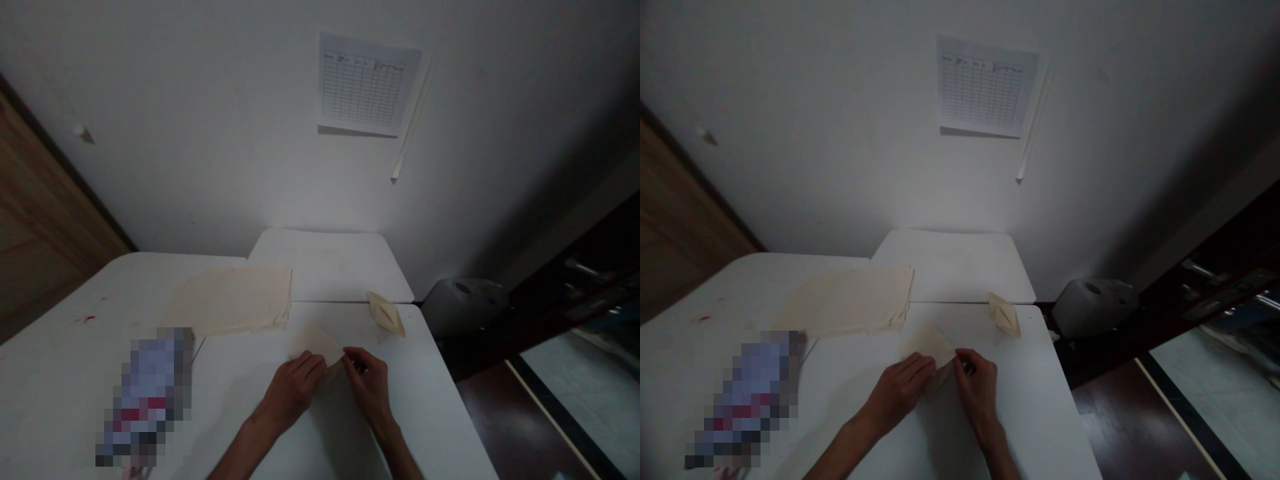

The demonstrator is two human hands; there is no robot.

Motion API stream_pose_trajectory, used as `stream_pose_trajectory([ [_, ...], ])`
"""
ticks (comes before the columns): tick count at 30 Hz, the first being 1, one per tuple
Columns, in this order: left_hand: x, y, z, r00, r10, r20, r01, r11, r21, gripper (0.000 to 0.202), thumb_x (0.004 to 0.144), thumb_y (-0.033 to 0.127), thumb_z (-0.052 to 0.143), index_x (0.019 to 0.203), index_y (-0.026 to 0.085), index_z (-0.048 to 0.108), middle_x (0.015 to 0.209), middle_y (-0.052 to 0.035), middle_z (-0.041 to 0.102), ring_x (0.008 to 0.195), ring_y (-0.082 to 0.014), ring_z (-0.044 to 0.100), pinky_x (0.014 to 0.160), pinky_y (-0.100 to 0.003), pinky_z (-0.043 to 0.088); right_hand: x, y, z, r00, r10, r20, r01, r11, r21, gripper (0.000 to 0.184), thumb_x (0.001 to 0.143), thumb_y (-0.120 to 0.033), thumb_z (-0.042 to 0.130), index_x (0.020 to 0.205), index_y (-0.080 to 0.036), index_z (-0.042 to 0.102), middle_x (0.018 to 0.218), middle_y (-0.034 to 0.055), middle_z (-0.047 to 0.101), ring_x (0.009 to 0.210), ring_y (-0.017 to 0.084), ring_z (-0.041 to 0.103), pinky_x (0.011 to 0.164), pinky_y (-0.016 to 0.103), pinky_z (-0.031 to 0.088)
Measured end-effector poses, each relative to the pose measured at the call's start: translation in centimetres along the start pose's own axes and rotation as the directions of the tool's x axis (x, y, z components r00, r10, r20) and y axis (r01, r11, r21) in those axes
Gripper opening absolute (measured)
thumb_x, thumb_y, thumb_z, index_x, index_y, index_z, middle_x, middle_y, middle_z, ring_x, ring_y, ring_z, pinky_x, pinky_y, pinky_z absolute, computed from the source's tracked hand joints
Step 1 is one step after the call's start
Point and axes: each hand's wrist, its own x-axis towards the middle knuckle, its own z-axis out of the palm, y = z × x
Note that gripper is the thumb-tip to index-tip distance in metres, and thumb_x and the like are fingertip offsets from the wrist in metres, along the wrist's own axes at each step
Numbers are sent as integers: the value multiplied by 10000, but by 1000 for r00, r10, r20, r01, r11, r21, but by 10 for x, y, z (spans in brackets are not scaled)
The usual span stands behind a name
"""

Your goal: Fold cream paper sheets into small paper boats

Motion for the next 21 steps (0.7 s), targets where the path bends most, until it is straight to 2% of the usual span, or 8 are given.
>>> stream_pose_trajectory([
  [12,-1,3,1,1000,16,-18,-16,1000,11,236,952,112,370,965,161,601,920,-64,670,847,-193,635,705,-326,565,1,1,1,997,62,-43,-62,998,3,252,772,-418,644,792,-183,736,684,41,707,565,173,607,555,258,491],
  [21,-6,-2,8,1000,7,-12,-6,999,52,221,919,76,414,996,163,602,974,-68,680,885,-210,634,754,-354,552,-4,2,5,996,87,-13,-85,994,71,232,804,-378,603,836,-195,741,759,48,724,669,203,655,634,278,514],
])
